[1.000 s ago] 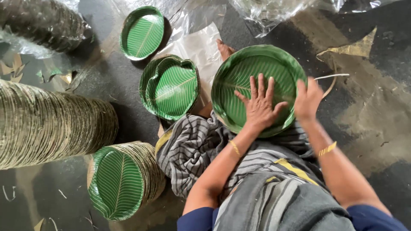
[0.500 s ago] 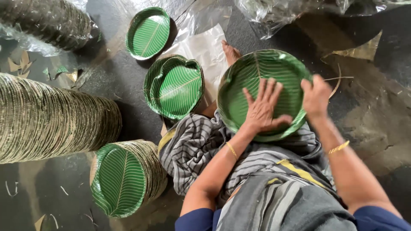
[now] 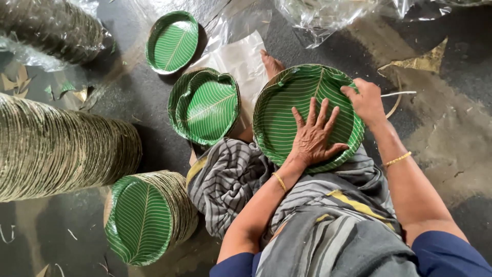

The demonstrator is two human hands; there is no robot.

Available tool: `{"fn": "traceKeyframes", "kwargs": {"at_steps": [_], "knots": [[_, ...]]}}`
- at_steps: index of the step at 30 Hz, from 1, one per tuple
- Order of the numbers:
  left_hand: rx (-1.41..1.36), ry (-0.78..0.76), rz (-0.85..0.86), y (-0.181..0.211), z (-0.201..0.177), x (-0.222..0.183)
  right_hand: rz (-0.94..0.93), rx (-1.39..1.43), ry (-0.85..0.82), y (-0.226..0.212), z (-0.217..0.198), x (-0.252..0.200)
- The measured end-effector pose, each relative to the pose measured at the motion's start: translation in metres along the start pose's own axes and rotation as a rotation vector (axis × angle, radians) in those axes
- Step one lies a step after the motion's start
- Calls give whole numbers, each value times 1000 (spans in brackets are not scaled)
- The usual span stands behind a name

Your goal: The person organizes leaf-patterned plates by checking them, stacking them, and placing them into clear plastic bags by hand while sitting on the floor.

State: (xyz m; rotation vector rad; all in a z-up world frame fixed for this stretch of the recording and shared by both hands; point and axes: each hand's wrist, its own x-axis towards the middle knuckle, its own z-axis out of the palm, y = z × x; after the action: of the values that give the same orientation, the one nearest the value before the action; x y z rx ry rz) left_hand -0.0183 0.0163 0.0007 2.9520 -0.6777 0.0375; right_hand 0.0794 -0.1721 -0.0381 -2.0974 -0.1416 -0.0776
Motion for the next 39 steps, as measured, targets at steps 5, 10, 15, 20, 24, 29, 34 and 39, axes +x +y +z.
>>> {"fn": "traceKeyframes", "kwargs": {"at_steps": [5,10,15,20,24,29,34,39], "knots": [[0,78,-121,3,11,6,32,-18,242,13,28,-45],[49,87,-148,13,7,7,148,18,376,29,26,-90],[53,-64,137,7,-7,-6,23,-54,121,13,-14,-38],[40,-109,208,8,-13,-11,-45,-165,-62,-19,-25,26],[38,-79,201,4,-9,-10,-47,-224,-157,-15,-9,47],[-6,-34,125,-2,0,-13,6,-216,-57,-7,-11,32],[33,193,-312,-27,26,-18,-109,205,-129,-40,-33,3],[-27,310,-618,-48,35,-26,-123,134,-315,-33,-43,-45]]}}
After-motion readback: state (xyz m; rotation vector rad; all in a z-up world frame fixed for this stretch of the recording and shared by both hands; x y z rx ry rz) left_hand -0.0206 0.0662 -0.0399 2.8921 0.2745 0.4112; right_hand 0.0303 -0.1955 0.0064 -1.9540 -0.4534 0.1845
